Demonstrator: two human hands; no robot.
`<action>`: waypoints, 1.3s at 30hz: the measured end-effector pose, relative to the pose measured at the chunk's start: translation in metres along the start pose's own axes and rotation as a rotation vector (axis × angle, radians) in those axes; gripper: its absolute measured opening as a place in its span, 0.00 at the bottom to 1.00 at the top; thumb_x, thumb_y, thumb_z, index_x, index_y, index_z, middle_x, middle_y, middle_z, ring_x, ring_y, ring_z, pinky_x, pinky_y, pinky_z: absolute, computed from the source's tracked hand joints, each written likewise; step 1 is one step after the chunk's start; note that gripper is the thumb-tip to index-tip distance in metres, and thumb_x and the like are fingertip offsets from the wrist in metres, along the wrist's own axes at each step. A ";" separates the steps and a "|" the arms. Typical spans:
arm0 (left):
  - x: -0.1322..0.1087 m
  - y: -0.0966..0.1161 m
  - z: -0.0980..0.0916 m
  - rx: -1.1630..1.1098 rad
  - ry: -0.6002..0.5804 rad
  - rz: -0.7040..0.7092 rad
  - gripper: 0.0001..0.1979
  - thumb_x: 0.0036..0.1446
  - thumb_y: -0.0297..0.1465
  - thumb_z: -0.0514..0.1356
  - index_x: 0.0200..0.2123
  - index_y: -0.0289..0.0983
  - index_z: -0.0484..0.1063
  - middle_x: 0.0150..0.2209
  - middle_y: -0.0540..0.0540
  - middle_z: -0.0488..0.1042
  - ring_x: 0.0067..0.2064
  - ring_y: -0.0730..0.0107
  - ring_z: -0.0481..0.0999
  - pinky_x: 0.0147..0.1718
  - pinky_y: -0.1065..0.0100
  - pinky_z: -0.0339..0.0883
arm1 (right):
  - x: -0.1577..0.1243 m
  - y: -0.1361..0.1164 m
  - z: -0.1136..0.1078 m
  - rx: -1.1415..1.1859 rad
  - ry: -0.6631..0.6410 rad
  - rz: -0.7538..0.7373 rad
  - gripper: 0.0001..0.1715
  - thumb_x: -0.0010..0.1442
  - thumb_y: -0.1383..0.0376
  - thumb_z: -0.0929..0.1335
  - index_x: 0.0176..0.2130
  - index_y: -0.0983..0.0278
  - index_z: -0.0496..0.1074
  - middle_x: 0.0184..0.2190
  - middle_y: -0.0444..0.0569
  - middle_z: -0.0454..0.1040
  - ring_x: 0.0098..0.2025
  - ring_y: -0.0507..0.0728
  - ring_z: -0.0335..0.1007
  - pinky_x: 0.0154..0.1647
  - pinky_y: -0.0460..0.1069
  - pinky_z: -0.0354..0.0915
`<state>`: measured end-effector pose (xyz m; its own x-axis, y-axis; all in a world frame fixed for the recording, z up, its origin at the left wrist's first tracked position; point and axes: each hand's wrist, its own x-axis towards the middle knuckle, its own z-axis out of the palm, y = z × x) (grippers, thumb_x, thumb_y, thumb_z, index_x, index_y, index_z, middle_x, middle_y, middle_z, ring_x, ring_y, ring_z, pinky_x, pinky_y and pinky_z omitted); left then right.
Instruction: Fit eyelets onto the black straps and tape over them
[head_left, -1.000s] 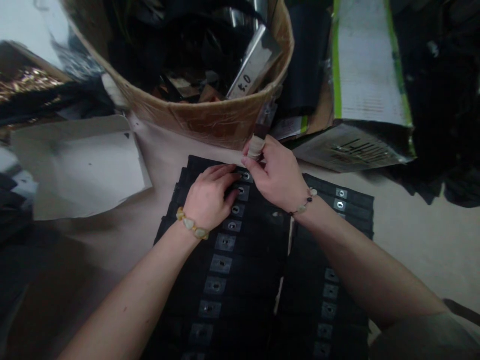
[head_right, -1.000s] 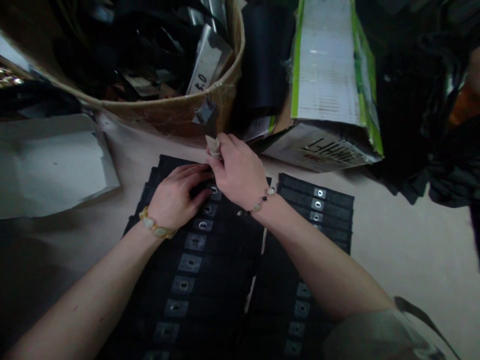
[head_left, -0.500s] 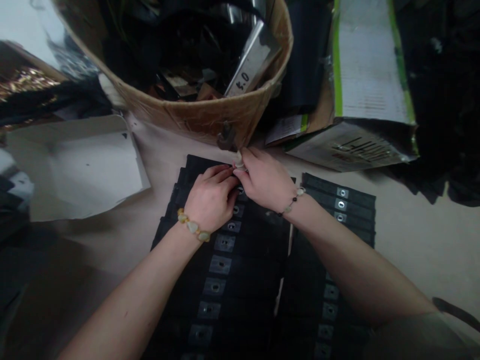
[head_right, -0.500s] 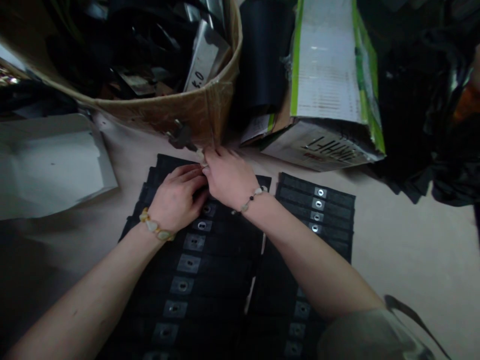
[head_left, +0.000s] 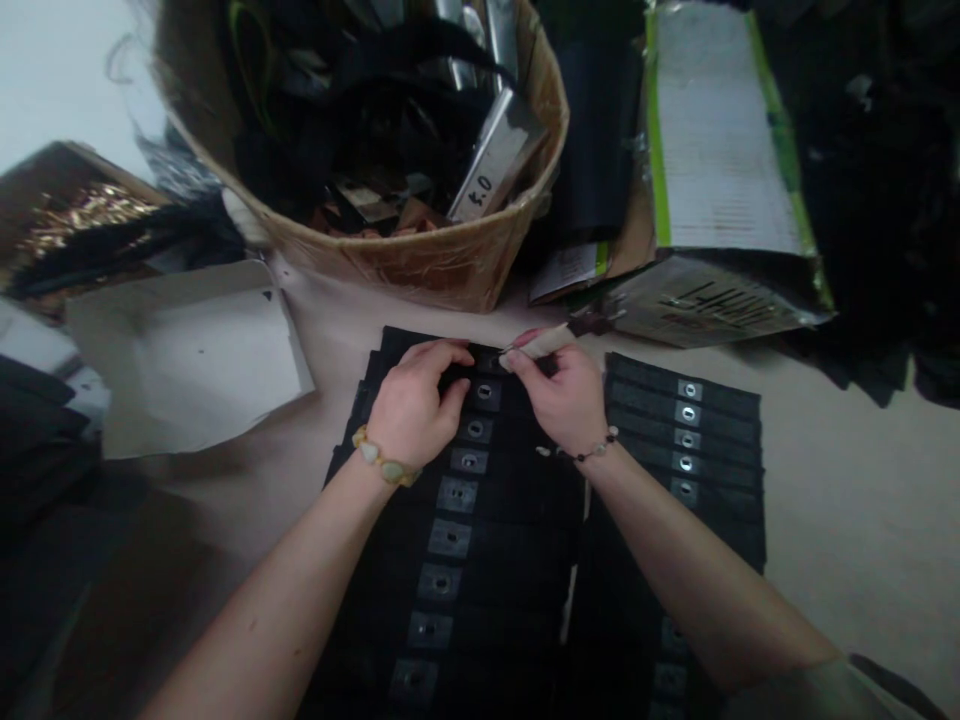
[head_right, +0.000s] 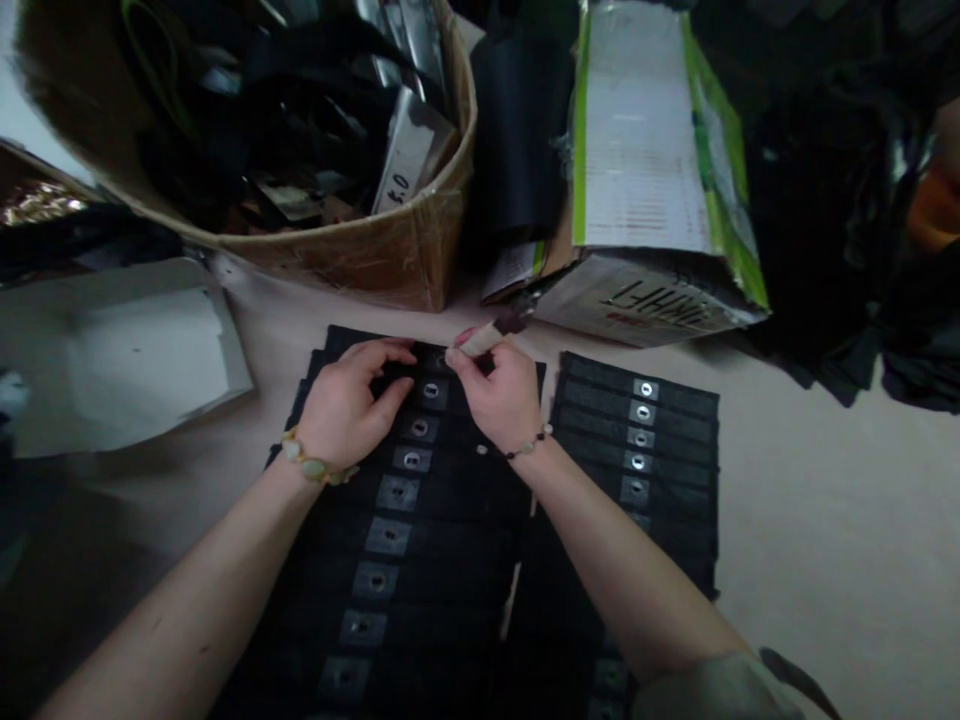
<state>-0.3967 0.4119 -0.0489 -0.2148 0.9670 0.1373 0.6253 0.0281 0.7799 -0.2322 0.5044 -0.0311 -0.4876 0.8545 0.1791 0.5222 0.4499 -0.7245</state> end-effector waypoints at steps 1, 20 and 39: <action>0.000 0.000 -0.002 -0.025 0.014 -0.028 0.12 0.56 0.23 0.57 0.43 0.40 0.72 0.52 0.46 0.76 0.54 0.60 0.74 0.55 0.54 0.70 | -0.001 -0.002 -0.004 0.041 0.041 0.031 0.13 0.63 0.56 0.67 0.40 0.63 0.74 0.35 0.48 0.78 0.38 0.57 0.75 0.41 0.52 0.70; 0.000 -0.006 -0.004 -0.174 0.090 -0.068 0.13 0.52 0.19 0.52 0.38 0.40 0.68 0.51 0.45 0.77 0.54 0.62 0.76 0.55 0.54 0.70 | -0.020 -0.024 0.008 -0.112 0.033 -0.032 0.08 0.61 0.60 0.68 0.38 0.60 0.77 0.37 0.48 0.80 0.39 0.59 0.77 0.43 0.53 0.71; 0.000 -0.013 -0.003 -0.185 0.084 -0.071 0.15 0.50 0.19 0.51 0.39 0.40 0.68 0.50 0.46 0.77 0.54 0.62 0.75 0.54 0.56 0.70 | -0.090 -0.068 0.007 0.089 0.134 -0.123 0.06 0.60 0.63 0.70 0.40 0.58 0.76 0.36 0.48 0.80 0.38 0.58 0.78 0.40 0.55 0.74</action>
<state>-0.4067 0.4112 -0.0570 -0.3201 0.9394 0.1227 0.4594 0.0407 0.8873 -0.2284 0.3952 -0.0023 -0.4429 0.8243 0.3526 0.3976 0.5331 -0.7468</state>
